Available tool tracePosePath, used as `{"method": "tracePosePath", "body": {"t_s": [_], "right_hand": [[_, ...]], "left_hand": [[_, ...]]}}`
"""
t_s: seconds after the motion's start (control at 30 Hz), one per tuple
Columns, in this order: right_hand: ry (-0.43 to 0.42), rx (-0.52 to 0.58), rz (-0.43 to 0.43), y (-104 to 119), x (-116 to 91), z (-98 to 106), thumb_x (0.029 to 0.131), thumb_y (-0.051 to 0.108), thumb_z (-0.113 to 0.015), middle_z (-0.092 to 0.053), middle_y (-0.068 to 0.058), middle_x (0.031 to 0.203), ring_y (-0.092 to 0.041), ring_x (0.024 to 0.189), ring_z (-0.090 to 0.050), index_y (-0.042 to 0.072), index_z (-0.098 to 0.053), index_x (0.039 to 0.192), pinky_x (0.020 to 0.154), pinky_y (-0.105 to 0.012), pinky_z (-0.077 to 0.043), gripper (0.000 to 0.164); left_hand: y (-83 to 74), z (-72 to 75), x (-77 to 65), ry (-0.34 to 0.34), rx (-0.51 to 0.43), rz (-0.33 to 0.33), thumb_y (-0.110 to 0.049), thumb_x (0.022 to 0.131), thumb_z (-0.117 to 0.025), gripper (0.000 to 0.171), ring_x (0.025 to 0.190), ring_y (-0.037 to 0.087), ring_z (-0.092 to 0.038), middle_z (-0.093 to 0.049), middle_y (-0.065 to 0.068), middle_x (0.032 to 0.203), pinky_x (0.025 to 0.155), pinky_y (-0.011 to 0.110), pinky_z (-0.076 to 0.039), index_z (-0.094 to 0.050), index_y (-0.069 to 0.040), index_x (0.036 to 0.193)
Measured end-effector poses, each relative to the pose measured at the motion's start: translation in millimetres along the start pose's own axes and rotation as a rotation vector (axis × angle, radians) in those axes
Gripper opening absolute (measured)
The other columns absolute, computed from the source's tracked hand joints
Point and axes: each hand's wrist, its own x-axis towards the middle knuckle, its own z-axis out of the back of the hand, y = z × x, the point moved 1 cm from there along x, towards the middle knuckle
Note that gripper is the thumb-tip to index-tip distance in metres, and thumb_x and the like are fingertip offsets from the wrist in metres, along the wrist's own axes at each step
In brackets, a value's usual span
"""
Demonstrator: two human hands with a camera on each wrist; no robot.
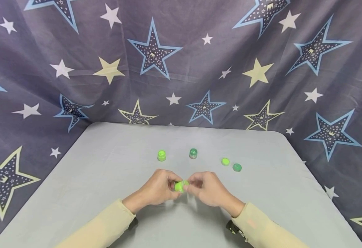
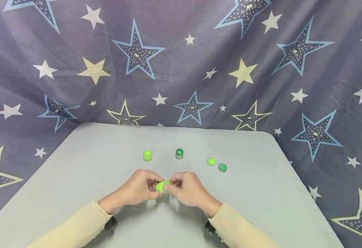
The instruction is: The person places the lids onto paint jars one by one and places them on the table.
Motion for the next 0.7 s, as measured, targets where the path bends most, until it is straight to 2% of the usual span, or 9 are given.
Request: {"method": "tracePosePath", "body": {"t_s": [0.13, 0.23, 0.33, 0.47, 0.6, 0.7], "right_hand": [[0.021, -0.014, -0.037, 0.0, 0.4, -0.4, 0.091, 0.045, -0.06, -0.066, 0.013, 0.081, -0.006, 0.078, -0.061, 0.024, -0.07, 0.087, 0.072, -0.03, -0.051, 0.023], [0.03, -0.03, -0.04, 0.3, 0.6, -0.1, 0.093, 0.047, -0.055, -0.063, 0.013, 0.074, -0.008, 0.071, -0.058, 0.022, -0.07, 0.083, 0.065, -0.029, -0.05, 0.031], [0.033, -0.048, -0.047, 0.5, 1.2, 0.4, 0.095, 0.05, -0.05, -0.056, 0.011, 0.062, -0.009, 0.058, -0.051, 0.019, -0.069, 0.079, 0.053, -0.026, -0.046, 0.04], [0.035, -0.05, -0.08, -0.7, 2.0, 1.1, 0.096, 0.053, -0.043, -0.052, 0.007, 0.057, -0.01, 0.052, -0.047, 0.018, -0.068, 0.077, 0.049, -0.027, -0.044, 0.048], [0.01, -0.043, -0.072, -1.4, 1.8, 1.4, 0.097, 0.052, -0.042, -0.063, 0.008, 0.072, -0.009, 0.067, -0.058, 0.021, -0.07, 0.087, 0.063, -0.031, -0.05, 0.043], [-0.013, -0.02, -0.024, -1.5, 1.0, 0.8, 0.094, 0.045, -0.054, -0.066, 0.008, 0.085, -0.01, 0.076, -0.061, 0.022, -0.068, 0.1, 0.068, -0.032, -0.052, 0.028]], "left_hand": [[0.7, -0.3, 0.0, 0.001, 0.004, 0.003, -0.01, 0.07, -0.08, 0.026, 0.068, 0.012, -0.06, -0.067, -0.008, 0.082, 0.058, 0.023, -0.051, -0.074, -0.014, 0.096], [0.8, -0.4, 0.3, 0.0, 0.013, 0.001, -0.011, 0.07, -0.08, 0.027, 0.069, 0.013, -0.061, -0.067, -0.01, 0.082, 0.058, 0.023, -0.051, -0.074, -0.015, 0.096], [0.3, -0.1, 0.5, -0.004, 0.021, -0.003, -0.011, 0.07, -0.08, 0.027, 0.069, 0.014, -0.061, -0.066, -0.01, 0.082, 0.058, 0.022, -0.051, -0.075, -0.014, 0.097], [0.3, 0.1, 0.2, -0.004, 0.02, -0.002, -0.012, 0.07, -0.081, 0.028, 0.069, 0.015, -0.061, -0.066, -0.011, 0.083, 0.058, 0.023, -0.051, -0.074, -0.014, 0.097], [0.7, 0.4, -0.4, -0.006, 0.017, 0.002, -0.012, 0.071, -0.081, 0.028, 0.069, 0.015, -0.061, -0.066, -0.011, 0.083, 0.058, 0.023, -0.051, -0.074, -0.015, 0.097], [0.9, 0.7, -0.9, -0.012, 0.013, -0.001, -0.012, 0.071, -0.081, 0.026, 0.069, 0.015, -0.061, -0.066, -0.011, 0.081, 0.057, 0.022, -0.051, -0.074, -0.015, 0.096]]}}
